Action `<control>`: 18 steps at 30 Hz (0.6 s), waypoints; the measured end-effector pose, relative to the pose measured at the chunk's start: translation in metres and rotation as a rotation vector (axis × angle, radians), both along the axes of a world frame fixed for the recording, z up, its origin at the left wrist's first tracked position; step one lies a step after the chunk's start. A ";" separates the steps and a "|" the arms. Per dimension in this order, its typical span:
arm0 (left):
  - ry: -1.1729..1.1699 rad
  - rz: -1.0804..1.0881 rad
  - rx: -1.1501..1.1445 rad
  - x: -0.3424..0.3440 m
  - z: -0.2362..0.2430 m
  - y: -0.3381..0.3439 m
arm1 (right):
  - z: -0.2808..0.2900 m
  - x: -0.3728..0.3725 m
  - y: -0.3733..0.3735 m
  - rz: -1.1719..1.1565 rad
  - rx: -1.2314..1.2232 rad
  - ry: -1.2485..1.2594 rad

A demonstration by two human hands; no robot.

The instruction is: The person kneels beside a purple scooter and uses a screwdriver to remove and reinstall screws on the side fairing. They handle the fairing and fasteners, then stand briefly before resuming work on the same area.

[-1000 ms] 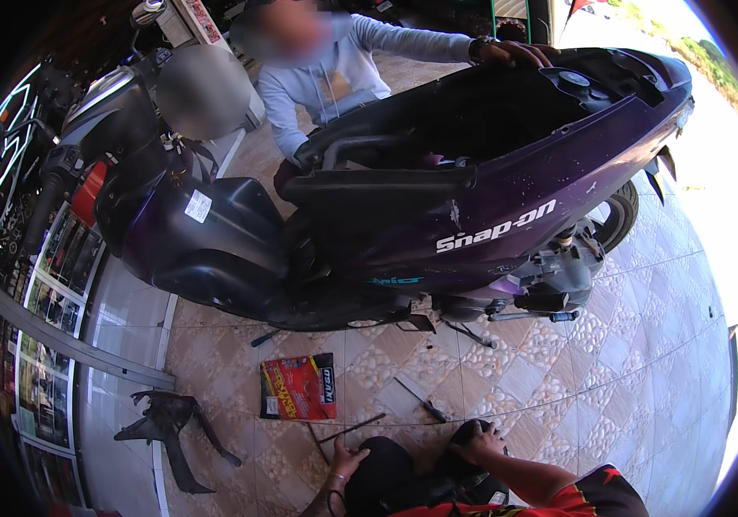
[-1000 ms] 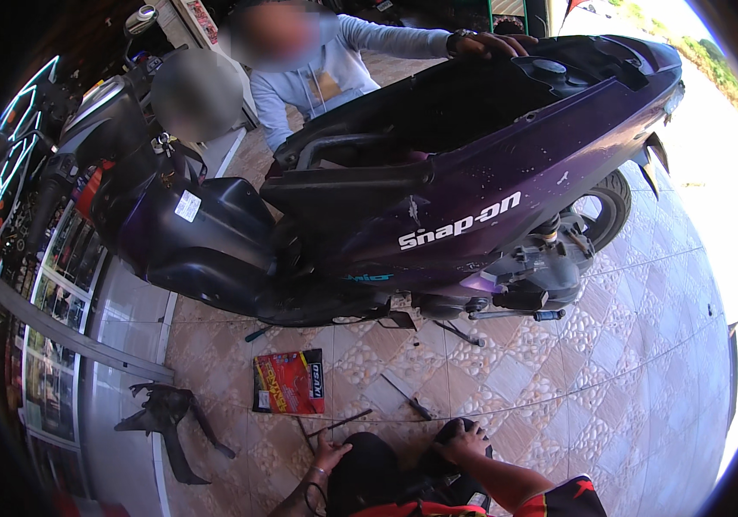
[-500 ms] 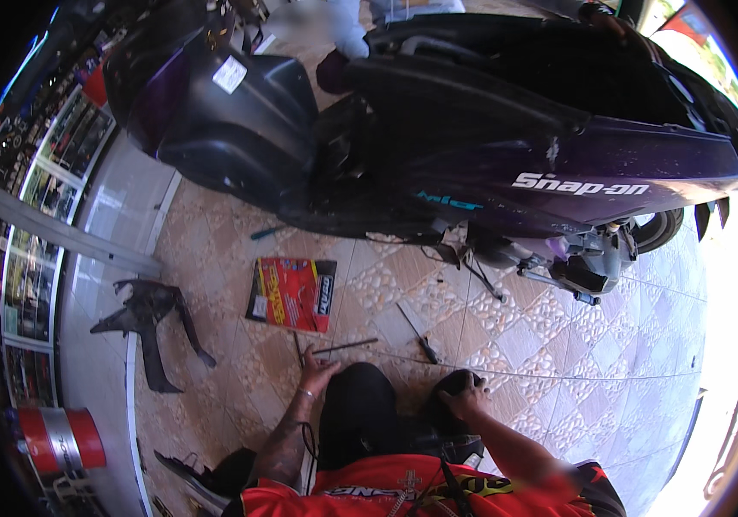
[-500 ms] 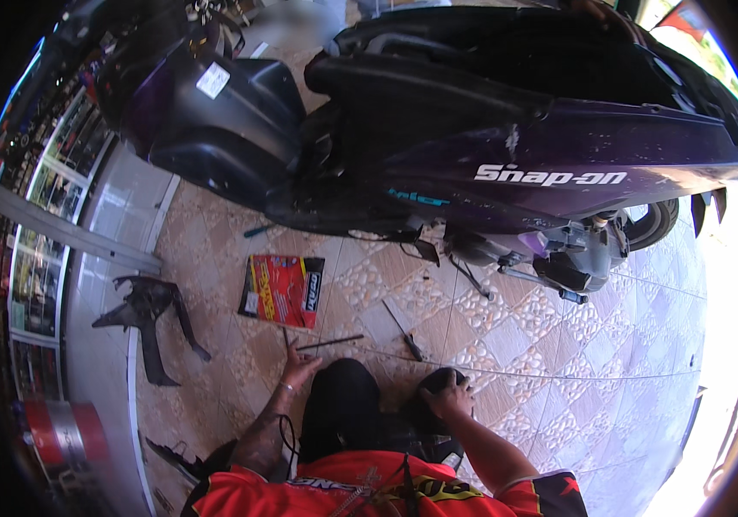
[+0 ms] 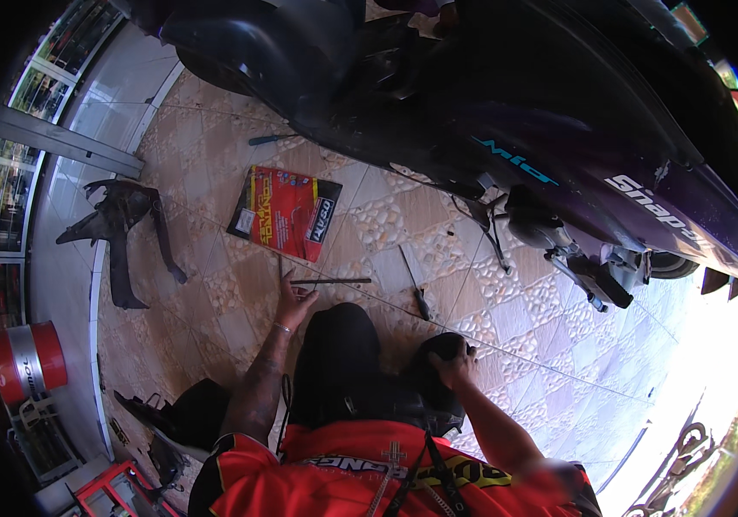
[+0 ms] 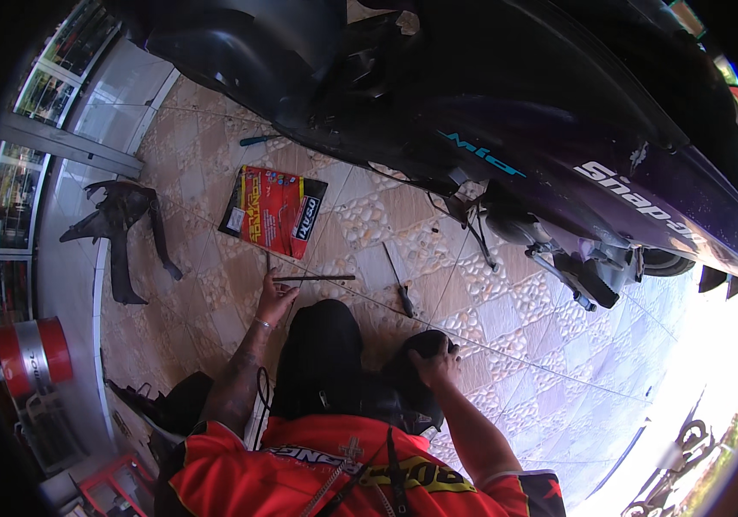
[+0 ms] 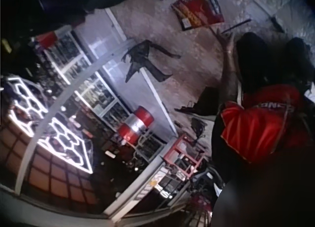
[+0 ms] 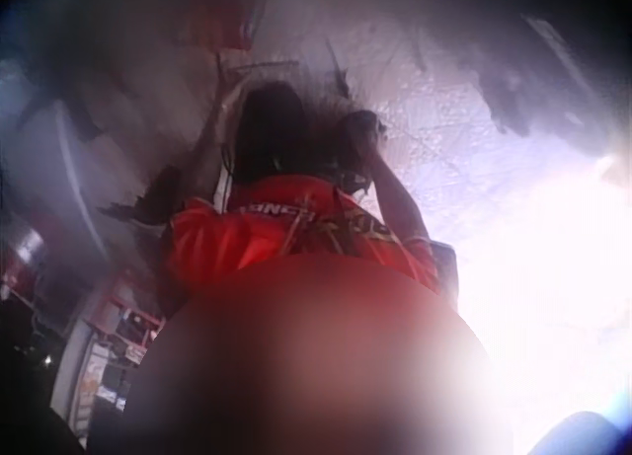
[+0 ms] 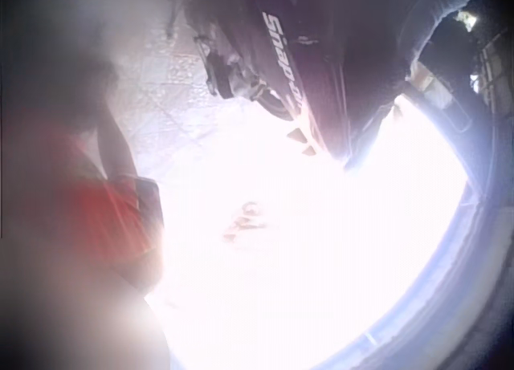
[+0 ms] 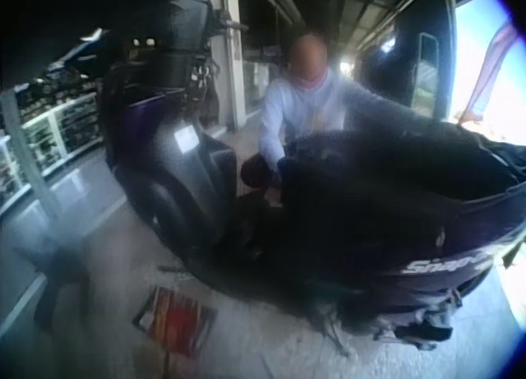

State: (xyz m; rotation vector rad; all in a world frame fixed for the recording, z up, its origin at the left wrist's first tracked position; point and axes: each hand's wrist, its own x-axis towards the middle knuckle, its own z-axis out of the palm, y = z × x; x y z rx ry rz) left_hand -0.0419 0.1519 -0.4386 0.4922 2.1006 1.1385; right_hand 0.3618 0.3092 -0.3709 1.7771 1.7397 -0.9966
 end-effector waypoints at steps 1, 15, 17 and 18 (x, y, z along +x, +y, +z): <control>-0.001 0.014 0.008 -0.003 -0.002 0.000 | -0.001 -0.001 0.001 0.000 0.011 0.014; -0.055 0.143 0.124 -0.040 -0.056 -0.001 | -0.007 -0.014 0.007 0.075 -0.009 -0.077; -0.016 0.155 0.040 -0.054 -0.073 -0.003 | -0.012 -0.013 0.007 0.110 -0.003 -0.058; -0.035 0.177 -0.045 -0.058 -0.081 -0.005 | -0.014 -0.012 0.008 0.127 -0.011 -0.056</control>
